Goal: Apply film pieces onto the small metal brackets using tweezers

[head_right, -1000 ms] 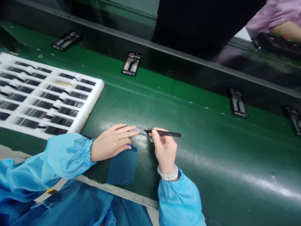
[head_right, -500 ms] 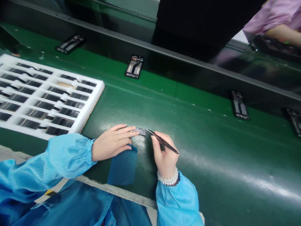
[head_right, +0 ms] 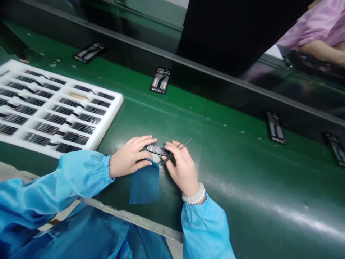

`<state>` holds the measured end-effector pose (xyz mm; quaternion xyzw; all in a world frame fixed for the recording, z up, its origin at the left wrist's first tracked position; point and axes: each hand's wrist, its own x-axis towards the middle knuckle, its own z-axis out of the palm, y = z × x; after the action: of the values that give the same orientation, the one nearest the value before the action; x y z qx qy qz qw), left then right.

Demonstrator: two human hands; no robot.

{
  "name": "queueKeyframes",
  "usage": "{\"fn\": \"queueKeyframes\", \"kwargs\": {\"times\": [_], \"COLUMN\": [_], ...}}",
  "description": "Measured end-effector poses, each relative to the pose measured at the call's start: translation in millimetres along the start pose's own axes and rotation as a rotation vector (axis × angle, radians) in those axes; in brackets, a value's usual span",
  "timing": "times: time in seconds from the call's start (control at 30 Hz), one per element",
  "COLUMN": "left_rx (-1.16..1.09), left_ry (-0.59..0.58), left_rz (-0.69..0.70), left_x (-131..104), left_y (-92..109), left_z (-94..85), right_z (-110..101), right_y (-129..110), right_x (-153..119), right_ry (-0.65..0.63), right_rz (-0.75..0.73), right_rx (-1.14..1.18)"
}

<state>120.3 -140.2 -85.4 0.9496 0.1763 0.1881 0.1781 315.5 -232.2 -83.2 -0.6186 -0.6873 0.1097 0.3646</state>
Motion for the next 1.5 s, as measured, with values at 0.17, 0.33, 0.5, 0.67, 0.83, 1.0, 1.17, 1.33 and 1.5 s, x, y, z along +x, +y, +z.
{"fn": "queueKeyframes", "kwargs": {"times": [0.17, 0.33, 0.5, 0.67, 0.83, 1.0, 1.17, 1.33, 1.5], "left_rx": [-0.025, -0.026, -0.032, -0.034, -0.049, -0.105, -0.195, -0.207, -0.228], "left_ry": [-0.023, -0.023, -0.018, -0.014, 0.028, 0.028, 0.004, -0.022, -0.039], "left_rz": [-0.018, 0.002, 0.016, 0.028, 0.038, 0.019, -0.001, -0.003, -0.008], "left_x": [3, 3, 0, -2, -2, -3, -3, -2, -2], "left_y": [-5, -5, -7, -8, -5, -1, -1, -2, -2], "left_z": [2.7, 3.1, 4.6, 5.6, -0.9, -6.0, -5.5, -6.1, -7.0], "right_z": [8, 8, 13, 11, 6, -2, -4, 0, 4], "right_y": [-4, -7, -7, 5, 23, 10, -20, -35, -37], "right_x": [9, -2, -15, -15, -4, -11, -35, -42, -39], "right_ry": [-0.061, 0.012, 0.101, 0.212, 0.120, 0.231, 0.278, 0.236, 0.167], "right_rz": [-0.026, -0.022, -0.036, 0.077, 0.147, 0.203, 0.323, 0.433, 0.378], "right_rx": [0.025, 0.043, 0.020, 0.031, -0.004, 0.059, 0.431, 0.670, 0.615]}}
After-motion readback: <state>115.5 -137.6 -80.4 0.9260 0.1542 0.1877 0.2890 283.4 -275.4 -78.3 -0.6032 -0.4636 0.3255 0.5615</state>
